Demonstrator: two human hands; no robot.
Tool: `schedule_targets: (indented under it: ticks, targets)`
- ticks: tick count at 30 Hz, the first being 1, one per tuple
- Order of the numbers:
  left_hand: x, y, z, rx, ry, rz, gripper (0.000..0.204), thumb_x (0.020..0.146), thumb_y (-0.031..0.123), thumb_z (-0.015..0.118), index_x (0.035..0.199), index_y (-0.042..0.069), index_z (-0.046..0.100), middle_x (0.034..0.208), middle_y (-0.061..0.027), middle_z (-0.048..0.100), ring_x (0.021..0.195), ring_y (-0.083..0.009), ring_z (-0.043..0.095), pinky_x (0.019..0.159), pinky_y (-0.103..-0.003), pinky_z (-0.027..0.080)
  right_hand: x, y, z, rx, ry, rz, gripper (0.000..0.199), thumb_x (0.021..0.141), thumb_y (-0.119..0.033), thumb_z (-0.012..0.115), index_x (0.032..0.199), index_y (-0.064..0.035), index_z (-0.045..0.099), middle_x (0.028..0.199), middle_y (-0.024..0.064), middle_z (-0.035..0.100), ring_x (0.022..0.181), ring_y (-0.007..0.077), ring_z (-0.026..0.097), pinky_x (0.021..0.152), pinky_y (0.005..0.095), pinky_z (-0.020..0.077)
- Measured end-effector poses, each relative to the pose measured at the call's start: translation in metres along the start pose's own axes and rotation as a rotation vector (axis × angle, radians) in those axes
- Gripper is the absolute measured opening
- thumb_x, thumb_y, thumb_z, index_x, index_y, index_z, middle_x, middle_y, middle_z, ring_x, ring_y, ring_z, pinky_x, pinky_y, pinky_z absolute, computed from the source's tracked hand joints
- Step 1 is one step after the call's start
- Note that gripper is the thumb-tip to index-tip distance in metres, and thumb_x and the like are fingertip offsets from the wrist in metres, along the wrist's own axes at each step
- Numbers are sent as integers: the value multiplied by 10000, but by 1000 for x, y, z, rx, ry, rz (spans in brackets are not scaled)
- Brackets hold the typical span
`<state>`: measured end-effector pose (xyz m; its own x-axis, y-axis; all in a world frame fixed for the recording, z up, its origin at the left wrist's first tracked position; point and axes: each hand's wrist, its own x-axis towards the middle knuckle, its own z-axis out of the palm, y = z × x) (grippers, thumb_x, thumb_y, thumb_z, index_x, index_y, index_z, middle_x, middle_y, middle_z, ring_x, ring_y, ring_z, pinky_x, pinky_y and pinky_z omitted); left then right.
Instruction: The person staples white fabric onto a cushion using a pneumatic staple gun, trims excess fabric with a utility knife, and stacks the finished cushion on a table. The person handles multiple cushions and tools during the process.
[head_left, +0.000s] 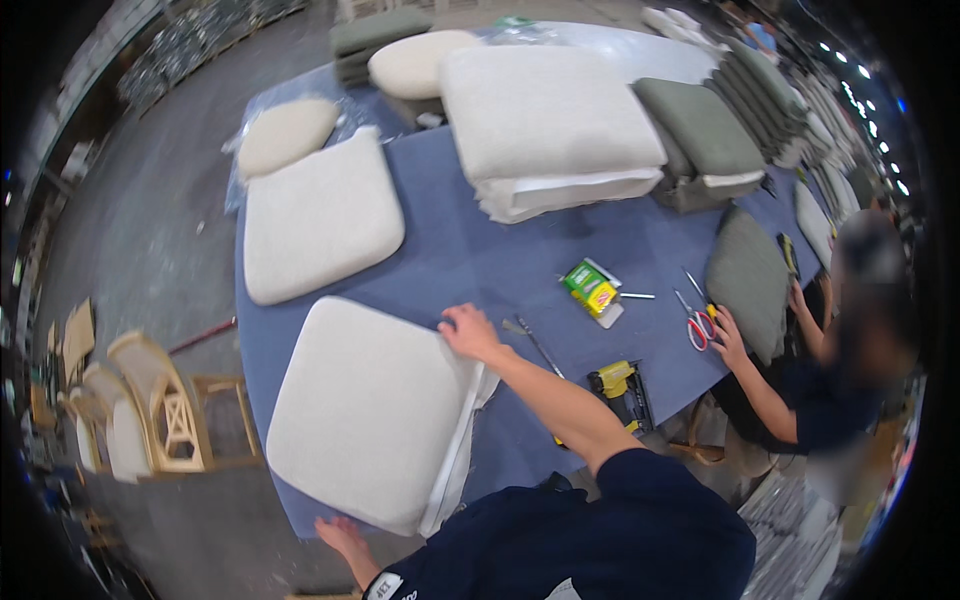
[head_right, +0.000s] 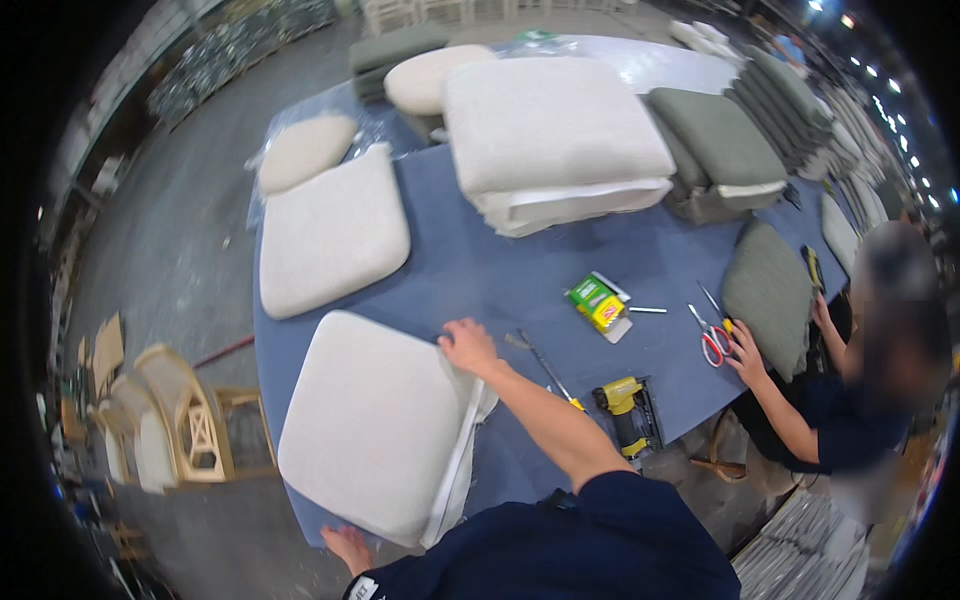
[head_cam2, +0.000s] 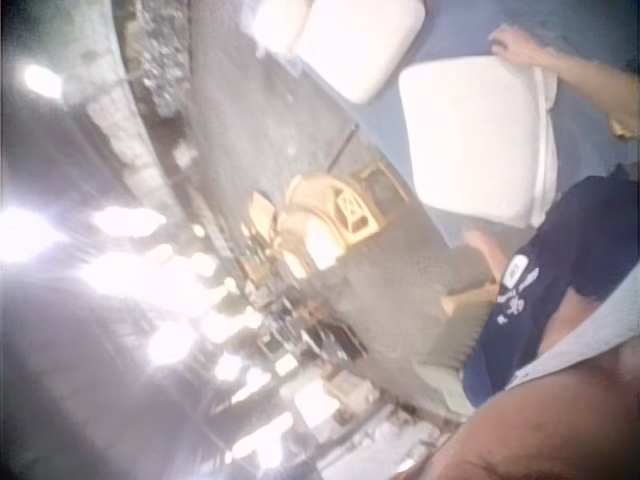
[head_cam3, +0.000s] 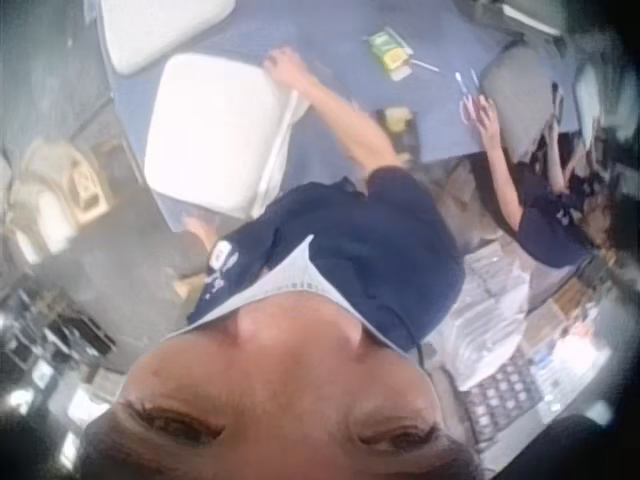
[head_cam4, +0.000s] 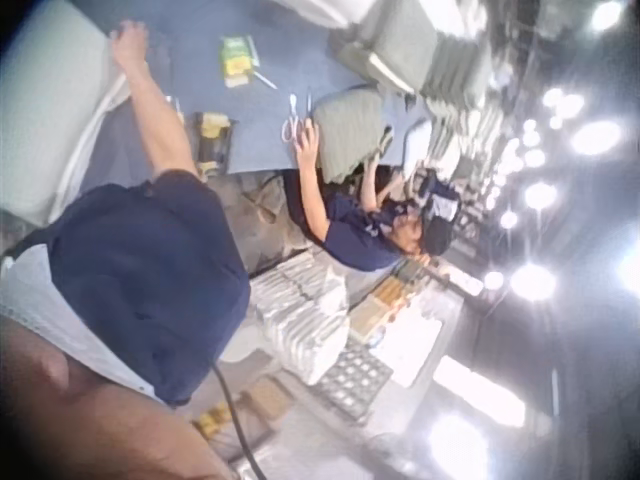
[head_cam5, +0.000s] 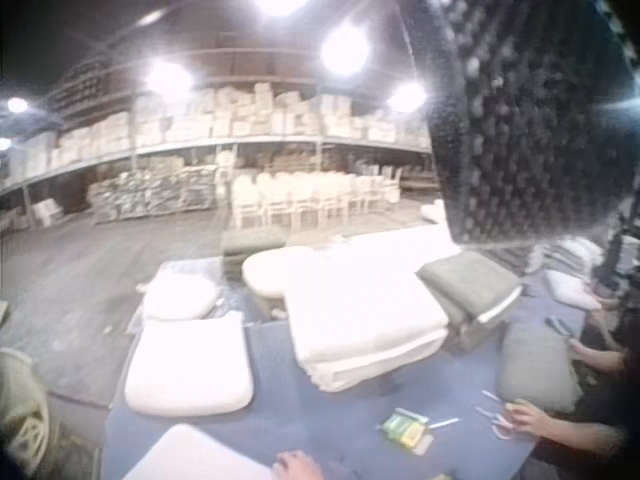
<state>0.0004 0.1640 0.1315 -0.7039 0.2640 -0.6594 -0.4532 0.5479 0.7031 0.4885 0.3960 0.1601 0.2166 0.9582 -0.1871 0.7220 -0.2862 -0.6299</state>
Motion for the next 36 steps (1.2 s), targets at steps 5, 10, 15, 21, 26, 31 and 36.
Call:
schedule_targets:
  ticks: [5, 10, 15, 21, 26, 31, 36]
  targets:
    - [-41, -7, 37, -109, -495, 1, 671, 1055, 558, 377, 1546, 104, 442, 1522, -134, 529, 1344, -325, 546, 1118, -487, 445, 13, -4, 5, 122, -329, 132, 695, 1017, -602, 529, 1467, -79, 616, 1511, 176, 590, 1407, 398, 537, 1163, 480, 448]
    - [-108, 16, 64, -17, -495, -35, 831, 1031, 652, 356, 1619, 64, 371, 1654, -156, 404, 1497, -371, 410, 1196, -523, 380, -27, -60, -63, 529, -610, 88, 703, 1009, -609, 571, 1483, -92, 624, 1481, 153, 625, 1351, 327, 598, 1110, 487, 479]
    - [-100, 20, 86, 143, -545, -4, 833, 1031, 657, 360, 1622, 70, 369, 1656, -153, 401, 1499, -368, 408, 1195, -523, 380, -119, -4, -23, 1743, -825, 410, 775, 988, -757, 529, 1518, -191, 543, 1460, 51, 608, 1244, 246, 640, 1064, 601, 504]
    - [-85, 23, 79, 239, -553, 37, 835, 1030, 663, 364, 1626, 78, 367, 1660, -149, 398, 1502, -365, 406, 1193, -523, 382, -185, 40, 59, 1508, -404, 603, 417, 1051, -314, 640, 1392, -82, 576, 1256, 112, 663, 1170, 247, 694, 975, 516, 587]
    - [-66, 37, 63, 284, -527, 76, 836, 1029, 667, 368, 1628, 84, 365, 1663, -146, 395, 1504, -363, 404, 1192, -523, 382, -190, 50, 75, 1185, -326, 548, 239, 1058, -166, 570, 1204, 3, 655, 982, 101, 733, 790, 182, 766, 660, 303, 645]
    - [-48, 30, 41, 264, -492, 56, 838, 1028, 672, 372, 1631, 90, 362, 1665, -143, 392, 1506, -360, 402, 1191, -523, 383, -207, 64, 39, 1208, -283, 500, 292, 1073, -215, 567, 1277, -29, 660, 1026, 99, 761, 772, 160, 751, 642, 308, 626]
    - [-2, 34, 12, 175, -511, 27, 824, 1030, 680, 385, 1629, 114, 370, 1661, -127, 400, 1501, -352, 406, 1174, -531, 395, -141, 49, 14, 688, 142, 220, 358, 971, -233, 674, 1247, -10, 718, 984, 134, 756, 908, 234, 727, 828, 409, 576]
